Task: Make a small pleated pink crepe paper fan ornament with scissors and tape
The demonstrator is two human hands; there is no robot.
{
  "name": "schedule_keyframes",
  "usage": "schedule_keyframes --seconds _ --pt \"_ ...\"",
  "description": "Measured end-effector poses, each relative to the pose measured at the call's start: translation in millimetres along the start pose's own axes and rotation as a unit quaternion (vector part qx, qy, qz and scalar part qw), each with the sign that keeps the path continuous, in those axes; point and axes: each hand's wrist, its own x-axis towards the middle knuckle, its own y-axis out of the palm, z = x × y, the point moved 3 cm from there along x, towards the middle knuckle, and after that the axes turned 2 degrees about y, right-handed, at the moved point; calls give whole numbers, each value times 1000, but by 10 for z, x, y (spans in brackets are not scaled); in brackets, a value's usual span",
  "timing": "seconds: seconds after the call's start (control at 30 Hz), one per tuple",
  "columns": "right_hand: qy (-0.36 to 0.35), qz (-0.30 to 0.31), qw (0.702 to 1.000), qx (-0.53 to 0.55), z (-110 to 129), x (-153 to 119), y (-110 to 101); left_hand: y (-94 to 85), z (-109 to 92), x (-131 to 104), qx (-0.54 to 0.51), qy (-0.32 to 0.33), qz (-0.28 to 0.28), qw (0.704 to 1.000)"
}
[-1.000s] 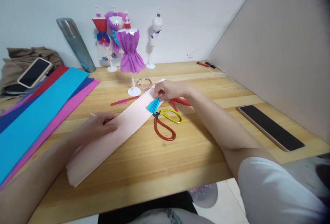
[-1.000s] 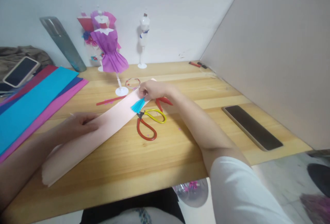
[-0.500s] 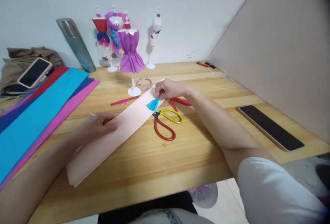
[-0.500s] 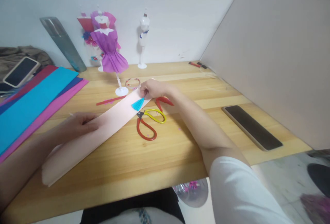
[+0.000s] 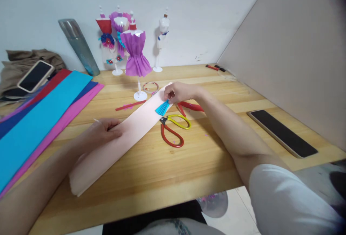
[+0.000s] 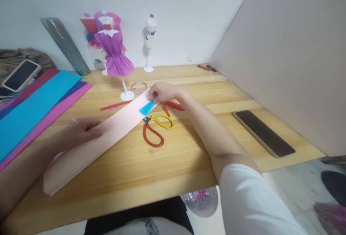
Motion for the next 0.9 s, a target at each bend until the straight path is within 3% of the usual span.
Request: schedule_keyframes --seconds 0.2,0.9 --pt "26 -34 998 52 -101 -60 -74 -2 -8 4 22 0 -11 1000" --pt "-8 5 1000 24 16 -16 28 -8 -23 7 55 0 4 998"
